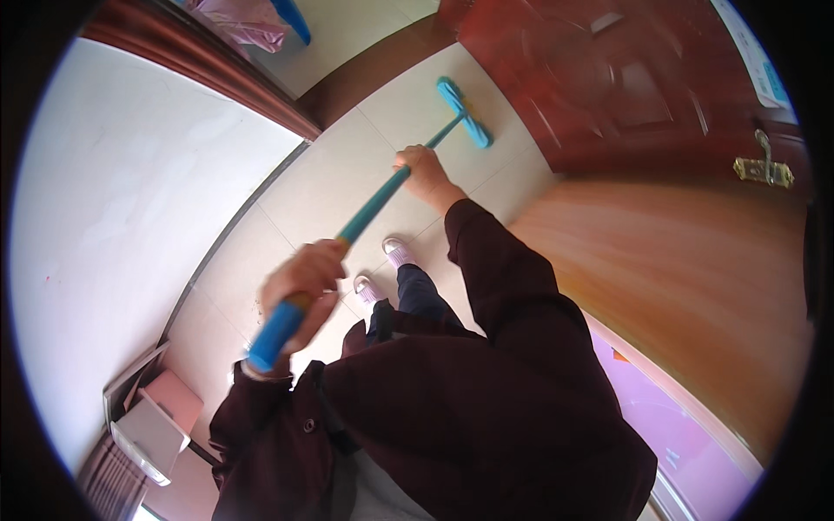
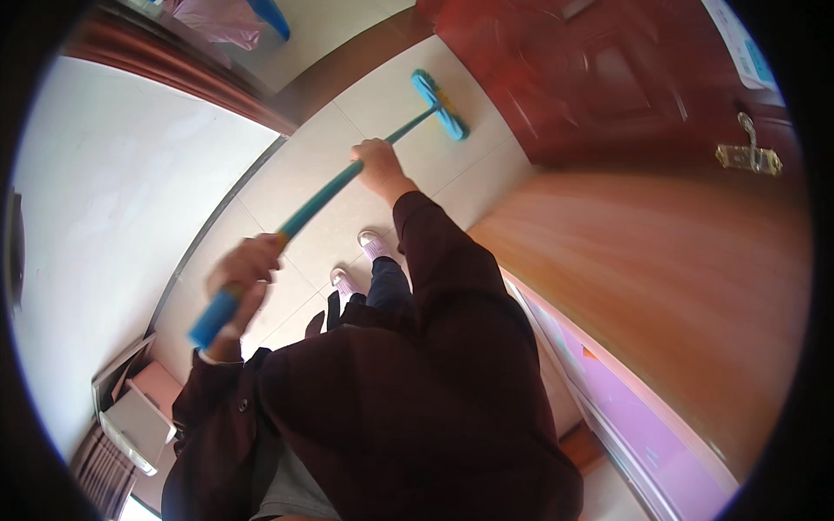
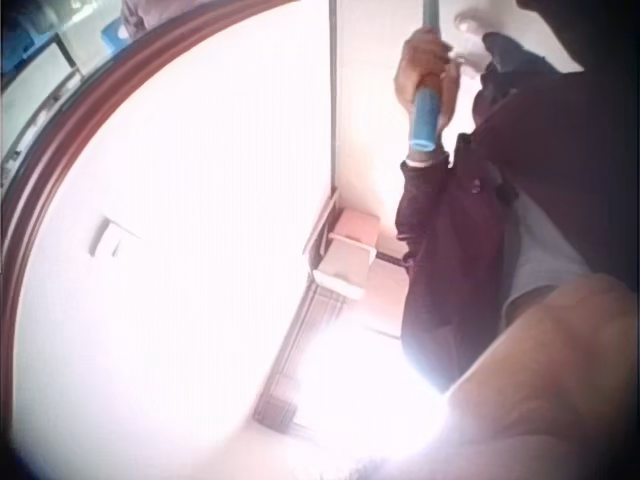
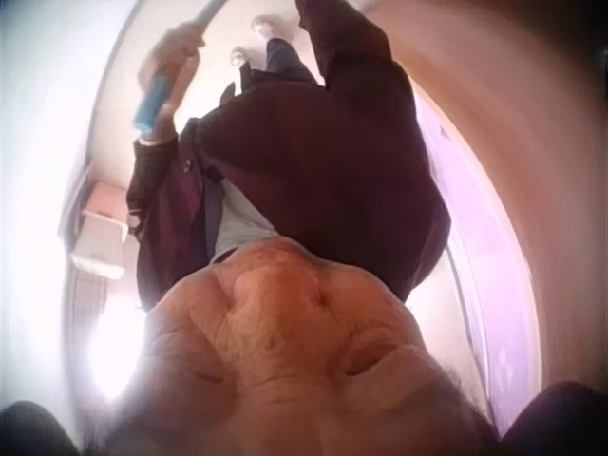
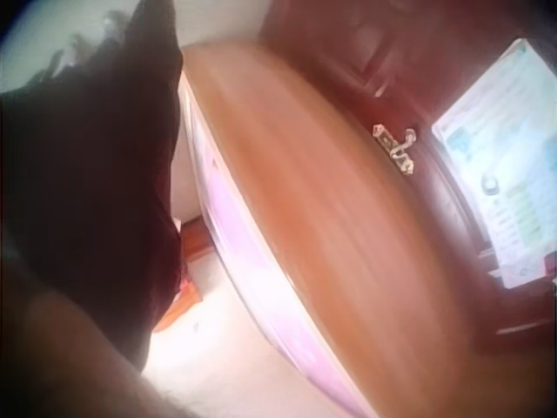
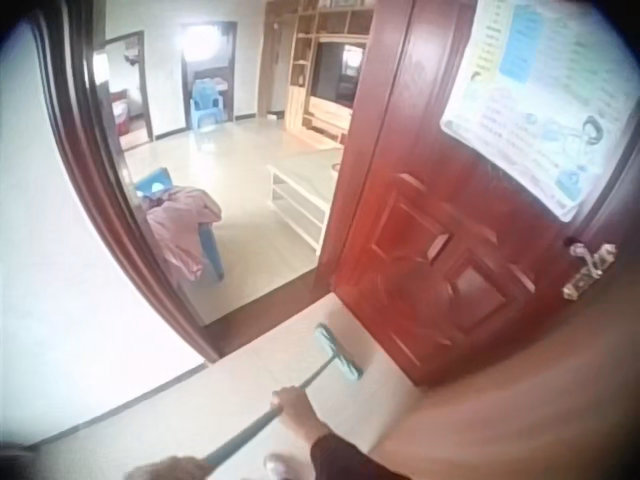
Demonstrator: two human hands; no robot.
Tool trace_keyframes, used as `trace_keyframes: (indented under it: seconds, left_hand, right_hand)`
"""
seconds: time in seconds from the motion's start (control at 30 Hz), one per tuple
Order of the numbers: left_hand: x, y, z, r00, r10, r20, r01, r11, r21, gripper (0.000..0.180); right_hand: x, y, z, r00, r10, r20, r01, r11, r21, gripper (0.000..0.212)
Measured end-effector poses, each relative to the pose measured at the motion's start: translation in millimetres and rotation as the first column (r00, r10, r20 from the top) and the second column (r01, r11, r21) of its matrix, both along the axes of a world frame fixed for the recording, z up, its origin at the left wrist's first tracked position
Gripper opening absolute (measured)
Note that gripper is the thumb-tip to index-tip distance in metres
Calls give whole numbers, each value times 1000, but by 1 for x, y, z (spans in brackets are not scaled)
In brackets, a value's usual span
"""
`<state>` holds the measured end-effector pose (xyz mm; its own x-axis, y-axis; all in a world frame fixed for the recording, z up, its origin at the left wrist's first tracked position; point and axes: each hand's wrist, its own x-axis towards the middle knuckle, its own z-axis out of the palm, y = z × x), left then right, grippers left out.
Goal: The person sweeps the tiled floor near a doorway using a blue and yellow broom. They briefly remove a piece of tape from the door before continuing to sweep the area around the entrance and into the room.
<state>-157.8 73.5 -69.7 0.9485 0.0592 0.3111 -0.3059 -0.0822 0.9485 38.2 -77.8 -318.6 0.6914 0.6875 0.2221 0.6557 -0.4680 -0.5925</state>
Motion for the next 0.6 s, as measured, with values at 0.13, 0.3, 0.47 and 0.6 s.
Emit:
trace_keyframes:
  seconds: [0.13,0.3,0.47,0.6]
  left_hand:
    - [-23,16,-20,991,130,23,-129,990,-56,13]
    - [-51,40,54,941,314,127,-303,948,-96,18]
    - [-51,55,71,914,47,402,10,991,-137,42]
    - [-64,48,39,978,176,113,-153,969,-192,35]
  right_hand:
    - [-22,41,-46,987,157,-23,-154,985,81,14]
    - [-113,108,12,859,368,-357,-330,929,166,15]
    - [-98,105,72,777,584,-235,-552,812,191,18]
    - [-58,110,42,876,480,-55,-476,876,77,16]
